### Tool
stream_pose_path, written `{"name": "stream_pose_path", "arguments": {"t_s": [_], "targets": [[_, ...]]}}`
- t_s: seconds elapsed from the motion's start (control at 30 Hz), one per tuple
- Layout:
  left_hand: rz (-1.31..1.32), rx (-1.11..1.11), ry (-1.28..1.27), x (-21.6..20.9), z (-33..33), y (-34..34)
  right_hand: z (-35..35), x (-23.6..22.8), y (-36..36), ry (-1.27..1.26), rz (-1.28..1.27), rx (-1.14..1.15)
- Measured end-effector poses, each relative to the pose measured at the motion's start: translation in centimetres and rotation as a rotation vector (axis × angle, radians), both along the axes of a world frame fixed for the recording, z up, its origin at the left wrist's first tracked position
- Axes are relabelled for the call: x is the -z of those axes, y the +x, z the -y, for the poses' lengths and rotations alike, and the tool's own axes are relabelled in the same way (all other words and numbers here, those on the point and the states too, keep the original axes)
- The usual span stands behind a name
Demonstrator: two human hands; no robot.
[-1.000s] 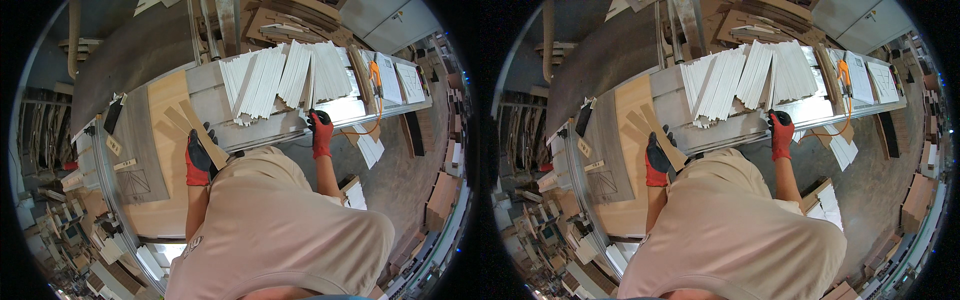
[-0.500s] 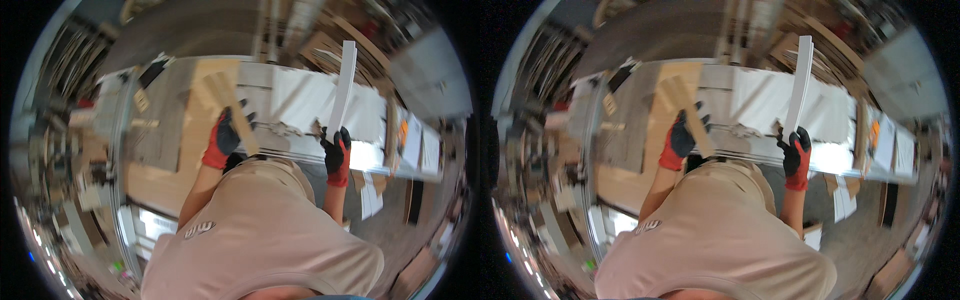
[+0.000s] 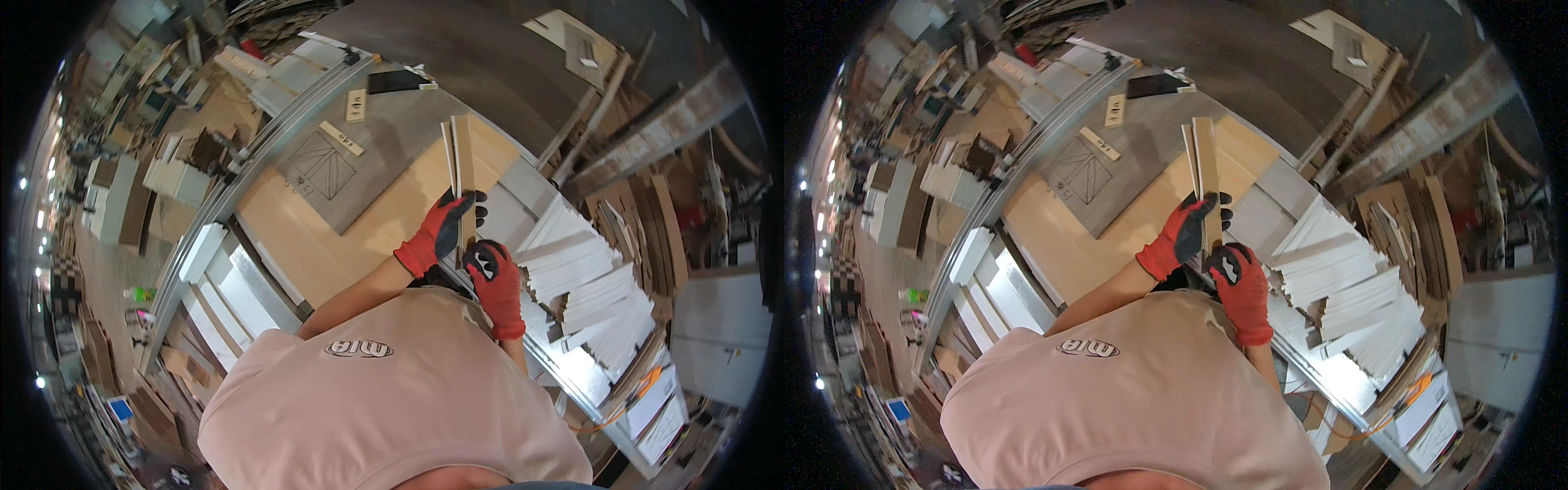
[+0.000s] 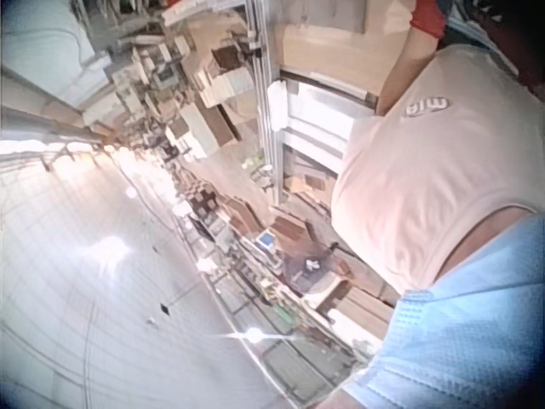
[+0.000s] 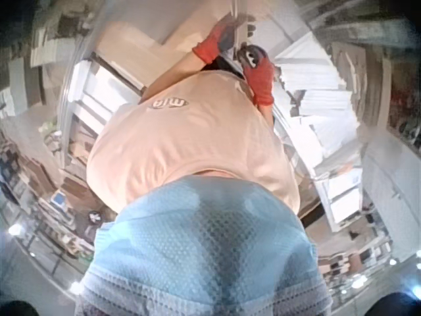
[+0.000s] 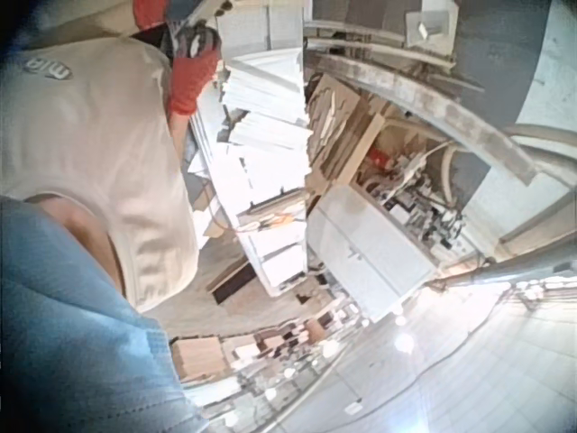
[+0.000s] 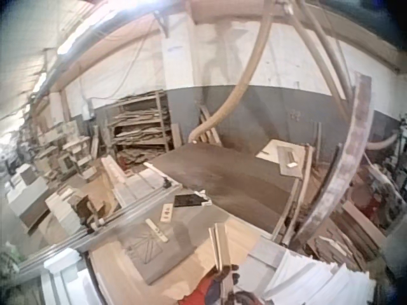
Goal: The person picks up white wooden strips, aligns them one at a time against a guide on a workshop table, and uses a compressed air nozzle to blow dust off the workspace and the items.
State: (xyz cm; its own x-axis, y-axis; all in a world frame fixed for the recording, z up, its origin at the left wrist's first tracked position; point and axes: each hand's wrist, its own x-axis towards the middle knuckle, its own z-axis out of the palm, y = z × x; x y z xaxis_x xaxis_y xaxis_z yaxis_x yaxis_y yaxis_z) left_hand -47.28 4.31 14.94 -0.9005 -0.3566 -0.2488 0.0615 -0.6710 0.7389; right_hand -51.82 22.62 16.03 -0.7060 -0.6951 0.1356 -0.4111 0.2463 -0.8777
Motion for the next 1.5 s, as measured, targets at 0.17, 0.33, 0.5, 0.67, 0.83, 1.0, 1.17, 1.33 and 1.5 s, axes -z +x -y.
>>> {"name": "stream_pose_path", "arguments": {"t_s": [0.17, 0.33, 0.5, 0.67, 0.83, 1.0, 1.17, 1.33, 1.5], "targets": [[-0.027, -0.203, -0.411, 2.1, 0.6, 1.8, 4.9, -6.7, -3.1, -0.167, 0.393, -0.129], [0.020, -0.208, -0.915, 2.1, 1.4, 3.2, 10.3, -9.2, -5.7, -0.306, 0.283, -0.409], [0.056, -0.303, -1.268, 2.8, 3.5, 4.7, 12.4, -8.6, -5.3, -0.213, 0.247, -0.545], [0.066, -0.057, -1.151, 3.0, 5.7, 5.2, 13.8, -5.6, -5.8, -0.204, 0.323, -0.606], [0.255, 0.053, -1.117, 2.2, 6.8, 5.8, 14.2, -7.0, -5.7, -0.209, 0.299, -0.643], [0.259, 0.070, -1.219, 2.6, 7.5, 5.6, 14.4, -8.0, -5.9, -0.154, 0.320, -0.671], [0.154, 0.107, -1.076, -0.3, 7.9, 5.6, 15.1, -6.8, -6.9, -0.093, 0.183, -0.672], [0.201, -0.026, -1.233, -0.3, 8.0, 5.6, 15.9, -7.6, -6.2, -0.193, 0.248, -0.557], [0.493, -0.104, -1.782, 0.1, 12.2, 4.6, 17.2, -9.5, -6.1, -0.230, 0.403, -0.078]]}}
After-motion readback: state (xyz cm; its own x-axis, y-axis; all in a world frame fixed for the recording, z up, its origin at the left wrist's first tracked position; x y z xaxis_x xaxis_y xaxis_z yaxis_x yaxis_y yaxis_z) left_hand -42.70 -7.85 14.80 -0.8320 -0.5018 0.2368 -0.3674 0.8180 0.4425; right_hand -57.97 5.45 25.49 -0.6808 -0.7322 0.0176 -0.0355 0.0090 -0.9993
